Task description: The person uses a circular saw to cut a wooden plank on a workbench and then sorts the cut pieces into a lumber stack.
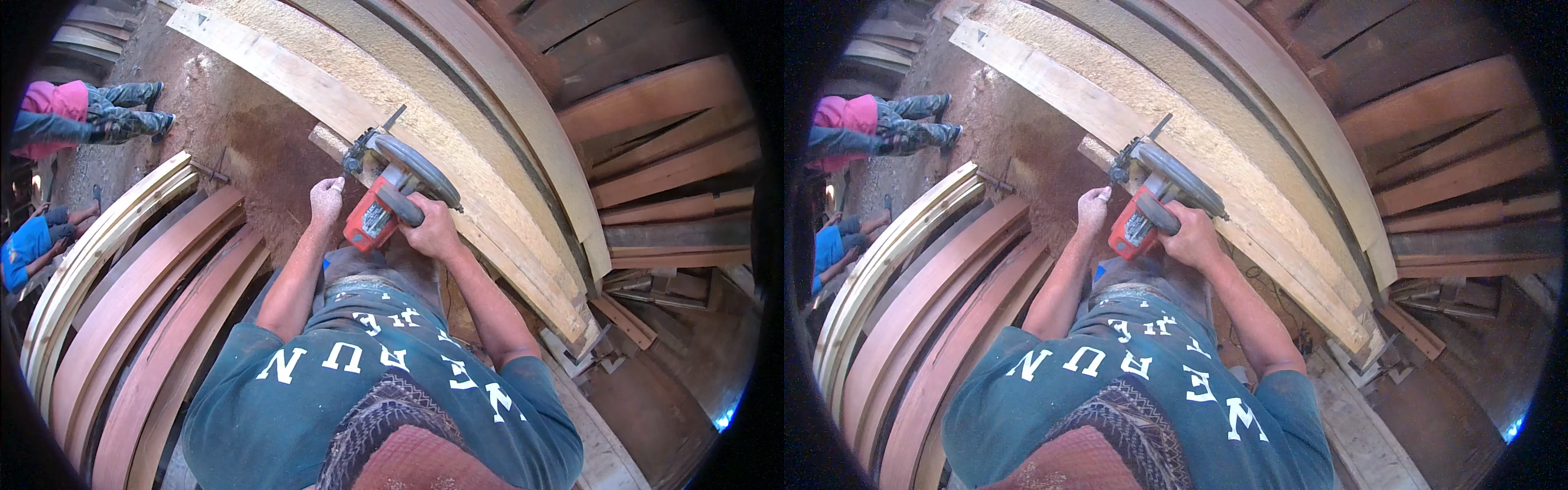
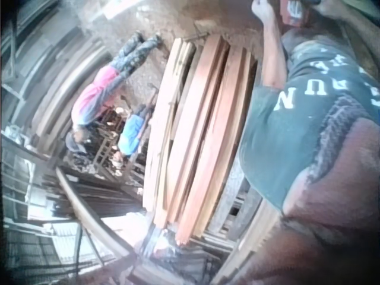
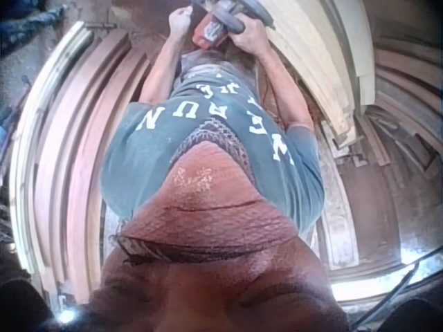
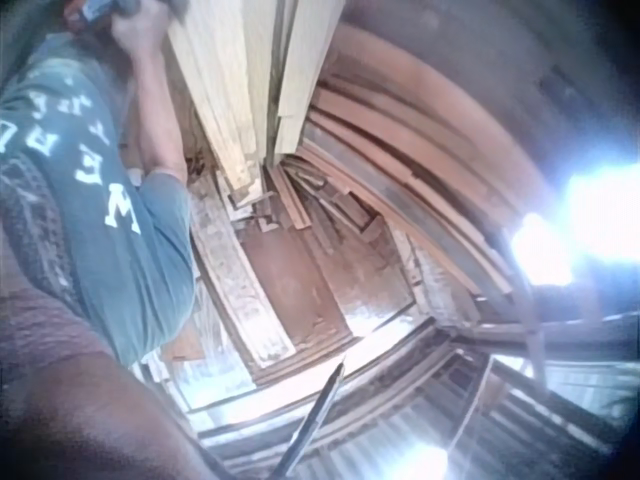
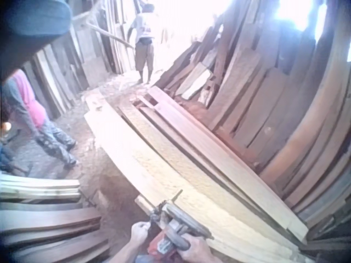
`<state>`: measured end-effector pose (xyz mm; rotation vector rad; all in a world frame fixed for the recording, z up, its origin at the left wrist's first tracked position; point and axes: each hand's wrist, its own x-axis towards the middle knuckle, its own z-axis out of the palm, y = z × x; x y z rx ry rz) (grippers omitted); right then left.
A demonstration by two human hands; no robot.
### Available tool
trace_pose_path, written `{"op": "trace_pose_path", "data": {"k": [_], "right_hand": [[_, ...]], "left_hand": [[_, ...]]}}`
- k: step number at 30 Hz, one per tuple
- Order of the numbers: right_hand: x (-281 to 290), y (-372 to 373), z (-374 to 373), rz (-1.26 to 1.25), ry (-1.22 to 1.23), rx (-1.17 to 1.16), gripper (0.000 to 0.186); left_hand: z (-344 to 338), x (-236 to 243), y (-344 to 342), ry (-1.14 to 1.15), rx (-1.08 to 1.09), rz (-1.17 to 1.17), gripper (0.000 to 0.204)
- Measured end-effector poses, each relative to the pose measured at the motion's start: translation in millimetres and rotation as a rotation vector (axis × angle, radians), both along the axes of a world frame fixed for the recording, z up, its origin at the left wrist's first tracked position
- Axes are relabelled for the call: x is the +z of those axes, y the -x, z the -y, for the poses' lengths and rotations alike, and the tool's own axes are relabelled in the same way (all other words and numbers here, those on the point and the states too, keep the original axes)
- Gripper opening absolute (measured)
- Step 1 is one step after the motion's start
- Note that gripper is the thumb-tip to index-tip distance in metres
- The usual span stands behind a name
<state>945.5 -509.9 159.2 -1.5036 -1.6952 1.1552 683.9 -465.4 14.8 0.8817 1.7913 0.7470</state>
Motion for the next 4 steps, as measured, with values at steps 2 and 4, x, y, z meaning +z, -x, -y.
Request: {"op": "trace_pose_path", "data": {"k": [2,4], "right_hand": [[-1.1,1.6,-0.7,-0.003,0.001,-0.002,0.031],[2.9,3.0,0.5,-0.005,0.021,-0.002,0.032]], "left_hand": [[-0.9,-4.5,3.3,-0.012,-0.01,-0.022,0.029],[-0.4,-6.2,3.6,-0.017,-0.005,-0.043,0.028]]}}
